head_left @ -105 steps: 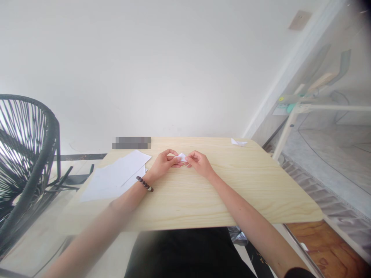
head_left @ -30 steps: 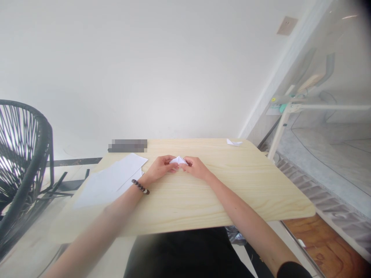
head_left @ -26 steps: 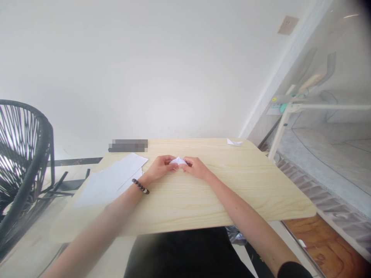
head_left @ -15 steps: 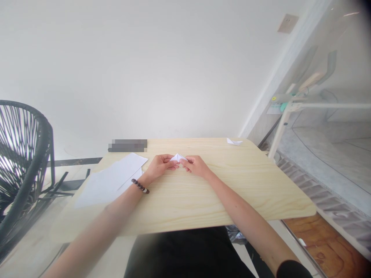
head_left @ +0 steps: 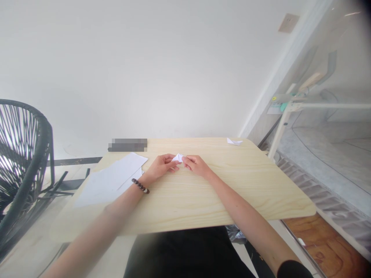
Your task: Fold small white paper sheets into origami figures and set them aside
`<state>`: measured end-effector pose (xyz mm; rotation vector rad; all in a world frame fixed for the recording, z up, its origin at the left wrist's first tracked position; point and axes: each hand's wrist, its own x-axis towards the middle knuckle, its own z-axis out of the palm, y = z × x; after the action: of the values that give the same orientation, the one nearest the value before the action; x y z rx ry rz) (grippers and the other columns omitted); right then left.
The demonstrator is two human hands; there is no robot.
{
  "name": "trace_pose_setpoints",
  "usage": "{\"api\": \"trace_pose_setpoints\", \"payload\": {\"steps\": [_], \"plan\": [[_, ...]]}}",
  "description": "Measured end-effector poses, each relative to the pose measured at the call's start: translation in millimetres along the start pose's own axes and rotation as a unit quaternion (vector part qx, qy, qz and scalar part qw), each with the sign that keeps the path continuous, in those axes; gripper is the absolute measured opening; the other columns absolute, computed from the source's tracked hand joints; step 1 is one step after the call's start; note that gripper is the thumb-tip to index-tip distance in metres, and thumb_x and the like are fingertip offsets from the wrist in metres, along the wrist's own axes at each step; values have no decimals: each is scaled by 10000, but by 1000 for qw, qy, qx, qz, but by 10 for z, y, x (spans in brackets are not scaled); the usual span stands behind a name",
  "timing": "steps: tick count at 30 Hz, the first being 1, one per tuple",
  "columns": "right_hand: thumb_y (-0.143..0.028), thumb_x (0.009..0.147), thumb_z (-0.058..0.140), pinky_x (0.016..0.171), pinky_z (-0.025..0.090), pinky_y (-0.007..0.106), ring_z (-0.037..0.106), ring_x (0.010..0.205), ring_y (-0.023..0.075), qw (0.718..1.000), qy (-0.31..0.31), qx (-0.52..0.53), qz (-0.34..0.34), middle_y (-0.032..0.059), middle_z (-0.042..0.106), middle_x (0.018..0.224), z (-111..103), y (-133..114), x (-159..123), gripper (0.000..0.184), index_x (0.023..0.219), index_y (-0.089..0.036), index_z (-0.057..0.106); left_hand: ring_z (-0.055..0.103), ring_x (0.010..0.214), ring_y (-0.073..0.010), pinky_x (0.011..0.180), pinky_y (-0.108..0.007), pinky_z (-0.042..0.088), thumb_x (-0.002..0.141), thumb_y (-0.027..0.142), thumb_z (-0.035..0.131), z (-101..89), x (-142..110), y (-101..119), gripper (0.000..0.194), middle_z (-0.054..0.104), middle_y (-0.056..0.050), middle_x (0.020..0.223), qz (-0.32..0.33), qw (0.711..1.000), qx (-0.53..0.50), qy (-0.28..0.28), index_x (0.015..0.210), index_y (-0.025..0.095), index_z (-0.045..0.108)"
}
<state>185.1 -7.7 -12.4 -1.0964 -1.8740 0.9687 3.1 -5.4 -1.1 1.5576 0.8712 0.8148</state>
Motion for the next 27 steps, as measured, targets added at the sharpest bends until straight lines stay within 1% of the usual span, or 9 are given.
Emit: {"api": "trace_pose_setpoints", "payload": {"steps": [3, 6, 10, 13, 16, 18, 21, 23, 27], "plan": [[-442, 783, 360, 418, 261, 179, 327, 402, 45, 1000, -3, 9, 8, -47, 379, 448, 2, 14, 5, 383, 577, -142, 481, 586, 764, -170, 574, -287, 496, 686, 343, 568, 6, -1, 1, 386, 539, -98, 1035, 46, 998, 22, 37, 1023, 172, 489], [-432, 787, 349, 412, 261, 184, 318, 383, 47, 998, -8, 51, 24, -52, 367, 429, 6, 31, 15, 373, 579, -145, 466, 556, 834, -167, 573, -269, 500, 683, 310, 570, 11, -12, 24, 393, 477, -83, 1127, 108, 989, 65, 78, 1049, 206, 466], [-375, 797, 334, 433, 293, 186, 333, 388, 50, 992, -30, 116, 26, -52, 372, 423, -3, 35, 21, 333, 585, -148, 452, 527, 894, -169, 645, -268, 497, 693, 283, 554, 19, -26, 49, 285, 502, -63, 1107, 148, 978, 128, 76, 964, 198, 532], [-363, 796, 335, 439, 306, 184, 339, 396, 49, 992, -42, 119, 24, -50, 375, 430, -8, 20, 14, 329, 574, -147, 445, 536, 879, -176, 660, -271, 490, 714, 306, 524, 17, -26, 52, 222, 538, -67, 1072, 151, 973, 154, 80, 888, 178, 576], [-389, 791, 347, 447, 331, 181, 365, 408, 48, 996, -22, 85, 18, -49, 396, 462, 12, -4, 1, 311, 635, -148, 466, 566, 784, -163, 668, -281, 482, 734, 349, 492, -3, -21, 56, 269, 583, -69, 1010, 133, 973, 161, 98, 912, 171, 588], [-404, 776, 378, 460, 362, 184, 413, 430, 46, 998, 17, 56, 9, -37, 457, 562, 35, -23, -7, 268, 764, -157, 481, 575, 719, -153, 665, -282, 477, 734, 380, 486, -21, -15, 57, 300, 603, -64, 978, 115, 973, 164, 114, 923, 174, 594], [-399, 741, 445, 484, 404, 190, 502, 512, 51, 998, 60, 23, -19, 11, 514, 813, 60, -43, -12, 284, 929, -187, 452, 577, 685, -145, 656, -271, 470, 722, 418, 491, -42, -7, 51, 333, 597, -61, 1005, 102, 971, 168, 136, 929, 182, 602], [-388, 728, 468, 476, 413, 185, 533, 581, 68, 996, 74, 7, -43, 35, 508, 904, 66, -43, -8, 285, 936, -195, 461, 578, 685, -145, 643, -260, 464, 717, 432, 494, -48, -5, 40, 350, 590, -63, 1025, 103, 969, 177, 138, 935, 181, 603], [-379, 742, 453, 400, 393, 170, 538, 610, 85, 991, 110, 5, -74, 46, 503, 882, 63, -17, 11, 236, 853, -178, 508, 569, 629, -135, 581, -236, 439, 720, 445, 487, -42, -16, 35, 337, 630, -37, 920, 95, 958, 230, 140, 905, 192, 613]]}}
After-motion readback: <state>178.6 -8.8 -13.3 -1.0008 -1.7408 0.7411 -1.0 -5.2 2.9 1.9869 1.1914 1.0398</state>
